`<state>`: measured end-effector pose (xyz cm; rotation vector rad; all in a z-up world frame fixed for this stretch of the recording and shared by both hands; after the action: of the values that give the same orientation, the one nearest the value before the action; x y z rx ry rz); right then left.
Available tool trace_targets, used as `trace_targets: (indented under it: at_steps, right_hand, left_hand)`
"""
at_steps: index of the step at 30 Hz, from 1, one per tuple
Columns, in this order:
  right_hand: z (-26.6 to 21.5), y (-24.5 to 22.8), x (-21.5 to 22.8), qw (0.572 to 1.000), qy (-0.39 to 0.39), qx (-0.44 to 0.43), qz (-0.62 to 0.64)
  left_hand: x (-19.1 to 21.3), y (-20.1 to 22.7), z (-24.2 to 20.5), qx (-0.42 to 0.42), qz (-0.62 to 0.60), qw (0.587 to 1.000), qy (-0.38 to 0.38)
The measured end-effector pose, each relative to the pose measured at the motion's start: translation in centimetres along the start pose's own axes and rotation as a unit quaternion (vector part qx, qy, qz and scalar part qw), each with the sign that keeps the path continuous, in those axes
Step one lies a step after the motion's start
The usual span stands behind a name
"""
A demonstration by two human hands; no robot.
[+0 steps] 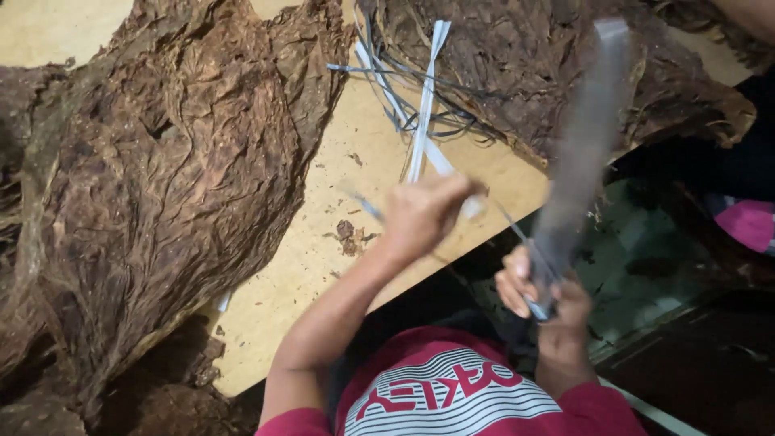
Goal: The person uses a large knife to cut white plastic ties from a large, dark brown, textured material on a wooden table. They repeatedly pick up the ties, cut them into smaller pieces, and place the cut pieces on the table.
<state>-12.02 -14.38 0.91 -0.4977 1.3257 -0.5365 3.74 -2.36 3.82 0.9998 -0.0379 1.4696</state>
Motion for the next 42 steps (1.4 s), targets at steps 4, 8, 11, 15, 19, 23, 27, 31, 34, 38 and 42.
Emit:
trace_targets:
  at_steps: [4, 8, 11, 15, 19, 23, 27, 31, 34, 38, 42]
  right_hand:
    - [-1.2, 0.4, -0.4, 0.991, 0.125, 0.029, 0.047]
    - [-1.1, -3.5, -0.4, 0.989, -0.01, 0.136, -0.064]
    - [-1.5, -3.8, 4.7, 0.97, 0.08, 0.176, -0.147]
    - [-0.8, -1.9, 10.4, 0.883, 0.273, 0.167, -0.343]
    - [1.4, 1.6, 11.9, 0.859, 0.315, 0.125, -0.384]
    - [4.1, 4.5, 9.5, 0.891, 0.278, 0.038, -0.357]
    - [5.2, 6.1, 9.9, 0.918, 0.234, 0.067, -0.314]
    - [5.9, 4.3, 7.5, 0.932, 0.216, 0.091, -0.278]
    - [5.8, 3.3, 7.4, 0.929, 0.217, 0.099, -0.284]
    - [5.7, 2.9, 7.7, 0.934, 0.221, 0.113, -0.258]
    - [5.6, 3.4, 7.2, 0.937, 0.225, 0.098, -0.25]
  left_hand:
    - [3.1, 1.8, 3.9, -0.092, 0.063, 0.99, 0.083]
    - [2.2, 0.0, 2.1, 0.022, 0.015, 0.997, 0.073]
    - [2.2, -0.2, 1.0, 0.148, -0.135, 0.979, 0.028]
    - [3.2, -2.7, -0.5, 0.286, -0.402, 0.867, 0.065]
    - [2.9, -2.0, -1.4, 0.29, -0.427, 0.855, 0.042]
    - [2.7, -1.0, -2.1, 0.278, -0.296, 0.914, -0.01]
    - [2.7, -0.8, -3.0, 0.237, -0.039, 0.967, -0.085]
    - [3.2, -1.1, -3.9, 0.229, -0.006, 0.967, -0.113]
    - [3.8, -1.0, -4.2, 0.228, 0.019, 0.964, -0.135]
    - [4.3, -0.8, -4.2, 0.221, 0.032, 0.966, -0.13]
    - [4.5, -0.7, -4.3, 0.194, 0.066, 0.969, -0.136]
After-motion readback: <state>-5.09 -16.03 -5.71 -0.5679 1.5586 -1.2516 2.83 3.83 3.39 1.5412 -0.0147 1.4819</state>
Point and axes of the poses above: each hand's wrist, its own z-axis towards the middle knuckle, its own x-axis out of the back of the hand, y = z × x, the point moved 5 cm from there along z, towards the middle knuckle
